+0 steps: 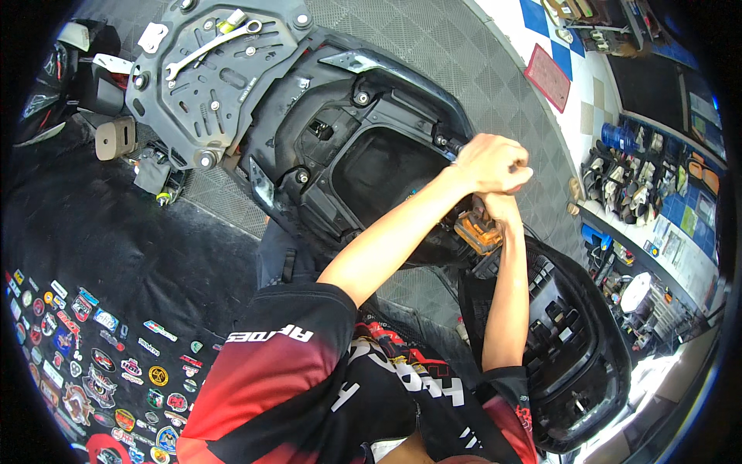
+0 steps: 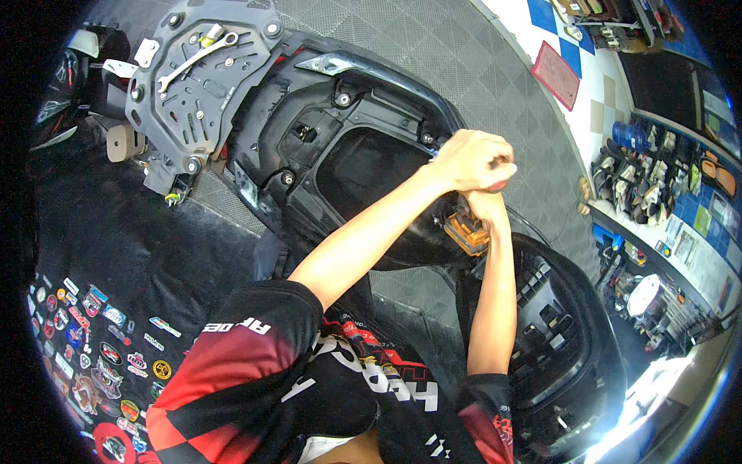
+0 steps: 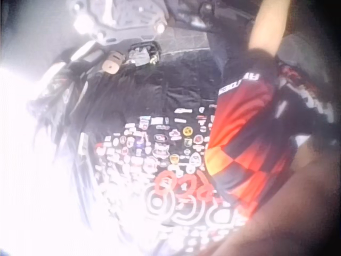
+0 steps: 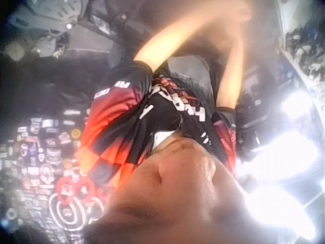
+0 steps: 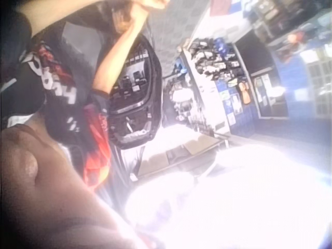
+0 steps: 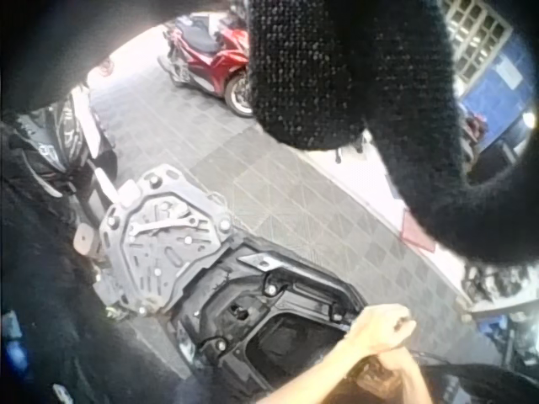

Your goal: The person works on a motorcycle in a workshop, using a power drill and screwdriver to remove and install bolts on the rear seat area. They remove the seat, place it aside, and then reattach it using tools.

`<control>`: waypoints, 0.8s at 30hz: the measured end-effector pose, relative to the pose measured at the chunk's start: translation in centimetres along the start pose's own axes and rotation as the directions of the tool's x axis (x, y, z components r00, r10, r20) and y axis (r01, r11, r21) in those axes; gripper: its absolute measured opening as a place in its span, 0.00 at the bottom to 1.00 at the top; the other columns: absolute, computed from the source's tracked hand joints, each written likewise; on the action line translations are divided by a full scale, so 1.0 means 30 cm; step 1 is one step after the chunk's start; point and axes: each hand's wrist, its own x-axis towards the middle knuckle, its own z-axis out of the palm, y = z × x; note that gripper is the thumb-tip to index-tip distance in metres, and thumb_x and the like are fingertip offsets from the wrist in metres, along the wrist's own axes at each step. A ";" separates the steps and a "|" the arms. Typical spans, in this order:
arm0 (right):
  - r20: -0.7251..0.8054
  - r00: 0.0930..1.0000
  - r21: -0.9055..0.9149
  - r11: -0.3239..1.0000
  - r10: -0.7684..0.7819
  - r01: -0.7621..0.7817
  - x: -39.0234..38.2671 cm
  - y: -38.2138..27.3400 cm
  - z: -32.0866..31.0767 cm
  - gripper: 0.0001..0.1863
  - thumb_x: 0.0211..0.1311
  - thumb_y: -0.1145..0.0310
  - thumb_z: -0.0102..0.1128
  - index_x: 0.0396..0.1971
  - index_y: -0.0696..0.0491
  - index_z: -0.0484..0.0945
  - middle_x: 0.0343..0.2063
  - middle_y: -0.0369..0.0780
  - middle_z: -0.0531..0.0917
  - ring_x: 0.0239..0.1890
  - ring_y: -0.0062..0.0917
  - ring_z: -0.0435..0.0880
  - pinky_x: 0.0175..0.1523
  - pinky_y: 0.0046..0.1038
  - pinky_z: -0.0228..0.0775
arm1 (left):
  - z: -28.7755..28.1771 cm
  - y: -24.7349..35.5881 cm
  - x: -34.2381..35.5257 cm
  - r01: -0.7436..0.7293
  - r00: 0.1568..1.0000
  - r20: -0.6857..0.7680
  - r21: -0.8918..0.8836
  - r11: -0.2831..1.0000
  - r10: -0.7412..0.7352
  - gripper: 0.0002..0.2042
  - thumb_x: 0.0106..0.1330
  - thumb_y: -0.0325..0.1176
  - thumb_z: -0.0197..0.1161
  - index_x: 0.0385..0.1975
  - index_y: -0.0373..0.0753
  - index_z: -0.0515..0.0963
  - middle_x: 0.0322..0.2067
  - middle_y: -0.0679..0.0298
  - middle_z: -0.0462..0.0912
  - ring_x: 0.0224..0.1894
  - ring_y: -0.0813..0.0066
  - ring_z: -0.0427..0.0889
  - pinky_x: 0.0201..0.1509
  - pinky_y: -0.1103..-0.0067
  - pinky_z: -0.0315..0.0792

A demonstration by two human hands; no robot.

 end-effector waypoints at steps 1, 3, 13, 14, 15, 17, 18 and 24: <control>0.016 1.000 0.024 0.999 0.021 -0.021 -0.004 0.012 -0.002 0.09 0.56 0.72 0.67 0.36 0.54 0.78 0.26 0.32 0.77 0.25 0.18 0.72 0.30 0.25 0.63 | -0.014 -0.030 -0.024 -0.031 0.997 -0.061 0.087 0.996 0.037 0.17 0.62 0.50 0.62 0.32 0.40 0.82 0.32 0.59 0.84 0.39 0.59 0.84 0.43 0.67 0.77; 0.057 0.996 0.071 0.994 0.075 -0.079 -0.018 0.001 0.001 0.17 0.55 0.72 0.69 0.44 0.56 0.77 0.36 0.34 0.80 0.36 0.21 0.77 0.41 0.27 0.69 | -0.016 -0.092 -0.101 0.130 0.988 -0.103 0.102 0.986 -0.119 0.20 0.64 0.53 0.61 0.34 0.39 0.81 0.33 0.59 0.84 0.42 0.59 0.84 0.46 0.67 0.76; -0.032 0.985 0.422 0.895 0.172 -0.143 -0.216 0.051 -0.017 0.19 0.56 0.75 0.67 0.49 0.56 0.78 0.41 0.37 0.83 0.40 0.24 0.82 0.44 0.30 0.78 | -0.016 0.097 -0.125 0.085 0.982 -0.166 -0.003 0.996 -0.084 0.23 0.59 0.54 0.64 0.25 0.34 0.80 0.29 0.50 0.83 0.36 0.52 0.83 0.47 0.63 0.73; -0.003 0.982 0.419 0.892 0.189 -0.171 -0.243 -0.017 0.026 0.21 0.56 0.76 0.68 0.51 0.57 0.77 0.44 0.38 0.83 0.44 0.25 0.83 0.49 0.31 0.78 | -0.046 0.109 -0.146 0.085 0.980 -0.183 0.034 0.996 -0.077 0.23 0.59 0.54 0.65 0.26 0.34 0.80 0.29 0.51 0.83 0.36 0.53 0.82 0.48 0.63 0.72; -0.033 0.990 0.436 0.893 0.138 -0.110 -0.251 -0.007 0.079 0.20 0.57 0.76 0.67 0.51 0.57 0.77 0.44 0.38 0.83 0.43 0.25 0.83 0.48 0.31 0.78 | -0.079 0.117 -0.171 0.083 0.980 -0.185 0.063 0.995 -0.070 0.23 0.58 0.53 0.65 0.26 0.34 0.80 0.29 0.52 0.82 0.36 0.54 0.81 0.48 0.63 0.71; -0.096 0.994 0.442 0.897 0.050 -0.003 -0.248 -0.016 0.187 0.14 0.61 0.76 0.63 0.47 0.58 0.78 0.39 0.38 0.83 0.36 0.22 0.83 0.40 0.28 0.78 | -0.173 0.099 -0.210 0.082 0.973 -0.223 0.088 0.993 -0.060 0.21 0.57 0.52 0.66 0.26 0.34 0.80 0.28 0.53 0.82 0.34 0.55 0.81 0.46 0.64 0.70; -0.029 0.999 0.431 0.902 0.024 -0.009 -0.221 -0.018 0.227 0.18 0.60 0.76 0.64 0.51 0.57 0.76 0.44 0.38 0.82 0.42 0.23 0.82 0.46 0.29 0.78 | -0.225 0.086 -0.228 0.083 0.969 -0.243 0.106 0.991 -0.055 0.21 0.57 0.51 0.67 0.26 0.34 0.80 0.28 0.54 0.81 0.34 0.55 0.80 0.45 0.64 0.70; -0.008 0.997 0.354 0.932 -0.080 0.078 -0.090 -0.172 0.436 0.22 0.59 0.76 0.67 0.53 0.57 0.74 0.48 0.40 0.82 0.48 0.25 0.82 0.52 0.31 0.76 | -0.474 -0.036 -0.241 0.052 0.962 -0.272 0.157 0.986 -0.007 0.16 0.58 0.44 0.67 0.29 0.36 0.80 0.29 0.56 0.82 0.35 0.57 0.80 0.45 0.67 0.70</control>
